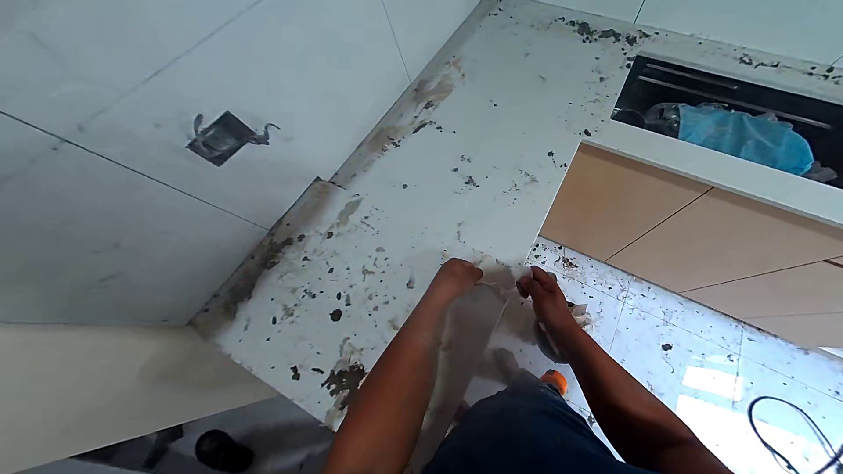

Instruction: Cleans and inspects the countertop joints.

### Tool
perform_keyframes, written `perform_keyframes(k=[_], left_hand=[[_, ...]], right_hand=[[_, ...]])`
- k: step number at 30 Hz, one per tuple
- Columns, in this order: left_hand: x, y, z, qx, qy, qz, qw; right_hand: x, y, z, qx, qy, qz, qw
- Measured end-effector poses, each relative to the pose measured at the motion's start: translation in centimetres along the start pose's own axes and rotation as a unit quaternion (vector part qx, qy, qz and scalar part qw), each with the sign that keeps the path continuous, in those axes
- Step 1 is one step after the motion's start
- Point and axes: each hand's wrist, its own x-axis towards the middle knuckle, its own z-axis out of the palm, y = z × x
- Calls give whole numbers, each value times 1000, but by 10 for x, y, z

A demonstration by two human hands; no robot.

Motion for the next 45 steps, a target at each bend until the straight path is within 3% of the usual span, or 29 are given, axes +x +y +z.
perform_keyframes(k=[3,6,8,10,12,16,22,24,26,29,31,33,38,42,45], left_hand=[[-15,-5,0,-43,16,4,999],[-29,-10,1,-94,14,-4,995],[-36,-16,2,-110,19,-7,994],[-42,-23,1,-117,15,-5,993],[-49,-32,-2,-119,11,0,993],[-61,-55,-1,-106,-5,26,994],[-102,-67,-2,-57,-70,46,995],[-113,-70,-2,-36,-91,53,994],[-120,-74,0,-42,-102,62,992],[-126,-73,1,-62,-111,87,988],[-130,-68,-2,-63,-119,108,985],[-137,-65,-8,-63,-115,120,984],[-165,-86,-18,-83,-58,112,989],[-176,-88,-15,-57,43,73,995],[-173,-92,5,-97,41,155,982]], right_hand=[[7,-18,-4,-225,-66,68,970],[16,-34,6,-449,-182,99,869],[21,-38,15,-542,-233,90,802],[24,-47,20,-551,-285,92,779],[21,-57,22,-474,-325,98,812],[-6,-55,29,-295,-326,108,892],[-37,-57,23,-86,-240,160,954],[-36,-59,16,-95,-198,143,965],[-31,-64,18,-264,-191,102,940],[-20,-66,46,-493,-267,105,822],[-10,-57,65,-568,-320,101,752],[-1,-50,76,-575,-370,85,725],[5,-44,72,-381,-502,12,776],[4,-47,73,-266,-515,62,812],[3,-59,77,-206,-510,77,832]])
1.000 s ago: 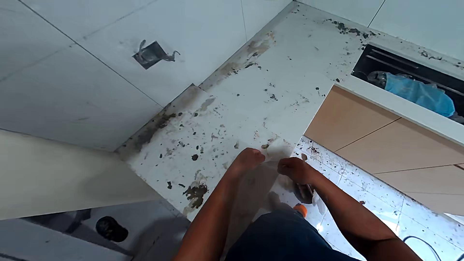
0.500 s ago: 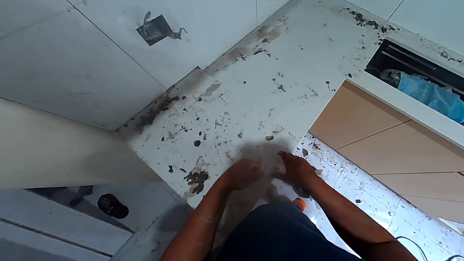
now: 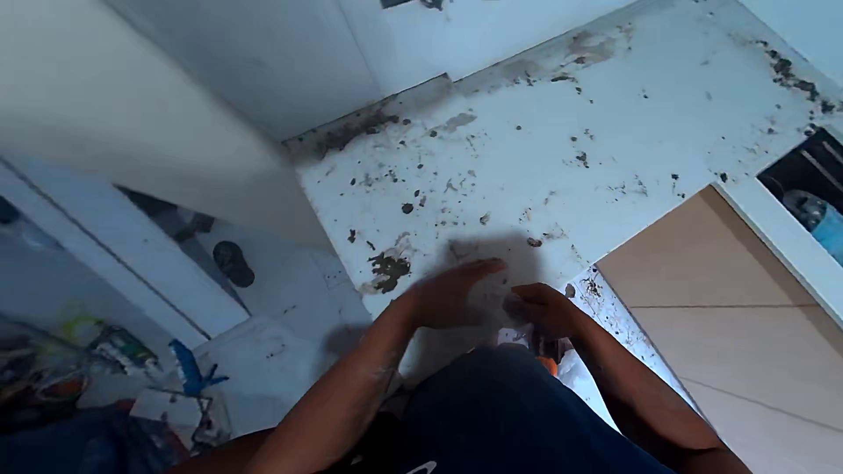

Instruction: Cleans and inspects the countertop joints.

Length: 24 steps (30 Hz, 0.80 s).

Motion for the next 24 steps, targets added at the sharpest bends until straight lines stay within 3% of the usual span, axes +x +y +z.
perform_keyframes(k=[2,4,7,12,15,18,21,24], left_hand=[[1,-4,17,-57,-16,24,998],[4,-5,23,-103,-26,-3,994],[0,-4,16,-111,28,-54,992],[-23,-28,8,-104,141,-42,984],[-46,-30,14,-85,158,-74,981],[-58,-29,45,-18,125,-147,981],[-54,-12,67,65,24,-322,944],[-48,-4,78,107,-16,-355,928]], right_hand=[[0,-5,1,29,25,-21,999],[1,-12,-1,46,52,-16,997],[6,-21,-5,70,85,-4,994],[25,-35,-9,56,75,-1,996],[34,-37,3,151,87,21,985],[44,-46,21,234,84,9,968],[53,-57,33,251,69,-2,966],[57,-62,37,208,51,-13,977]])
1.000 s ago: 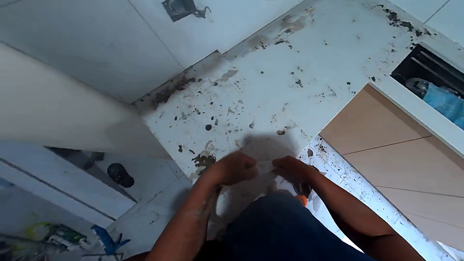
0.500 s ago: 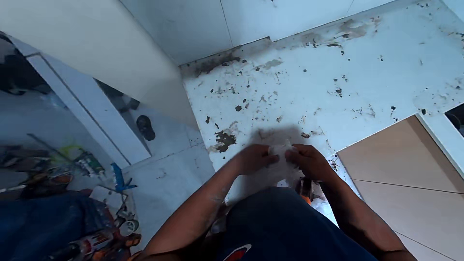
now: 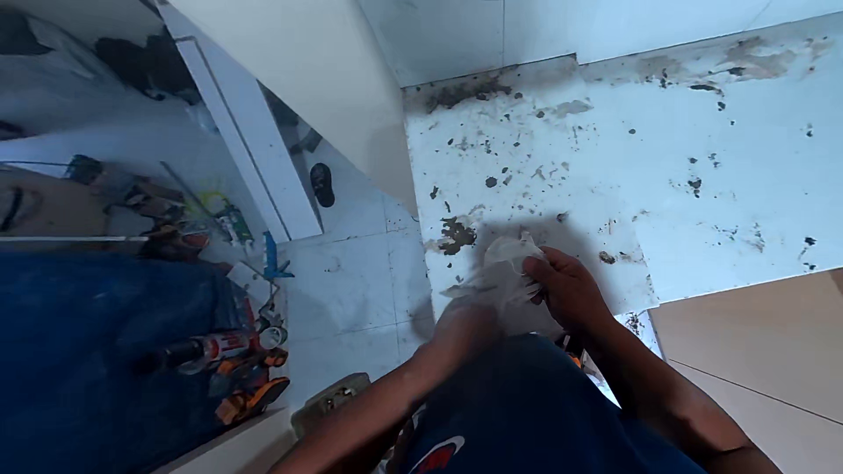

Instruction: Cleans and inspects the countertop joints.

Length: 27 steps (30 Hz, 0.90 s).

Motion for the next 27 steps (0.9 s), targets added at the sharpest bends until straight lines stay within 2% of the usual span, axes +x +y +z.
perform_keyframes(k=[3,5,7,9,10,11,12,14,16,19,21,22,24,27], left_hand=[[2,-7,0,-18,-15,44,999],[4,-28,4,-111,33,82,990],[4,-48,6,-186,82,108,973],[3,-58,0,-199,89,111,970],[3,-59,-5,-196,87,112,970],[5,-60,-9,-194,89,116,970],[6,-61,-12,-197,96,121,968],[6,-60,-19,-217,108,118,963],[4,-56,-25,-248,106,90,959],[4,-56,-22,-241,100,109,959],[8,-65,-7,-224,134,163,951],[7,-68,3,-223,153,167,948],[-1,-70,19,-204,163,118,958],[-11,-63,36,-157,133,8,979]], right_hand=[[3,-2,-1,-66,1,-23,998],[7,-1,-7,-72,6,-40,997],[10,6,-14,37,-12,-42,998],[11,17,-16,171,-43,-41,984],[12,22,-15,191,-55,-45,979],[11,25,-14,170,-61,-50,982],[11,27,-13,97,-58,-55,992],[9,27,-12,-145,-59,-39,987],[13,29,-3,-360,-122,7,925],[26,47,27,-548,-237,38,801],[33,54,41,-600,-283,10,748],[36,58,42,-604,-297,-13,739],[38,65,37,-579,-311,-66,751],[35,71,30,-532,-300,-127,782]])
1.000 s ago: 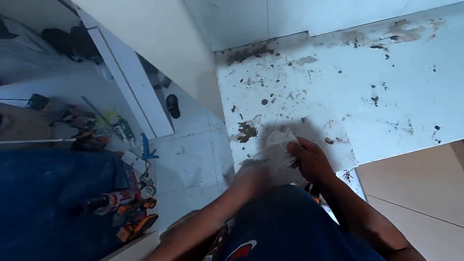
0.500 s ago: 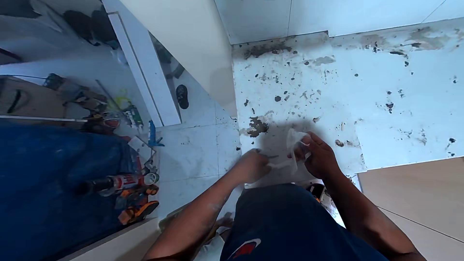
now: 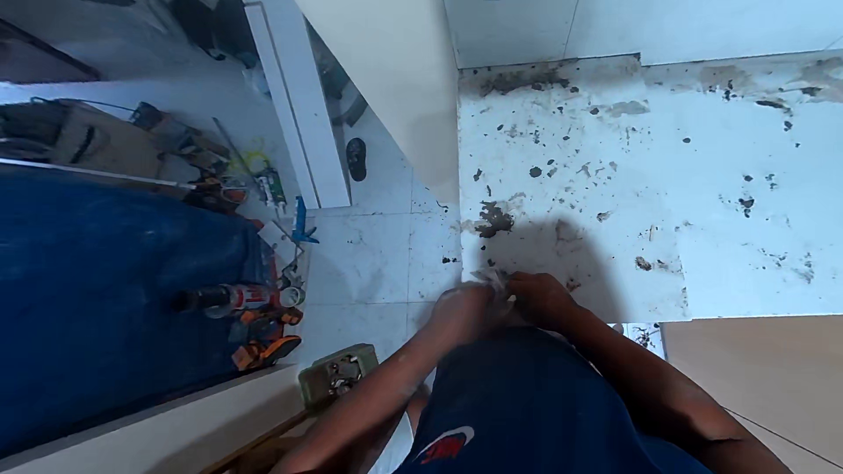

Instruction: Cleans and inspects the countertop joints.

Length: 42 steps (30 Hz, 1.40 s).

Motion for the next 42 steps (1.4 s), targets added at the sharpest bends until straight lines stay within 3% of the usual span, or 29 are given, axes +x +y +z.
perform_keyframes(k=[2,5,9,13,15,19,22,24,30,33,37,42], left_hand=[[-2,1,7,31,11,-2,999],[-1,-5,-3,38,14,56,998],[11,-19,-23,-52,57,137,988],[20,3,-57,-144,105,202,963],[22,15,-73,-134,102,204,964],[3,-2,-66,-15,66,39,997],[-27,-31,-35,-34,-26,-112,993],[-45,-34,-16,-60,-48,-143,987],[-56,-27,17,58,54,15,997],[-50,-29,17,110,62,50,991],[-39,-29,6,156,4,78,985],[-15,-39,-5,36,-48,82,995]], right_hand=[[-1,4,3,0,41,-25,999],[0,4,0,14,65,-33,997],[-1,5,-9,70,113,-15,991],[-10,12,-17,158,220,10,962],[-14,15,-24,172,234,24,957],[-23,15,-32,199,172,98,960],[-31,14,-27,219,123,128,959],[-34,12,-22,218,113,120,962],[-30,8,-17,200,93,100,970],[-29,9,-17,196,98,89,972],[-32,10,-19,194,116,86,970],[-39,11,-13,221,134,109,960]])
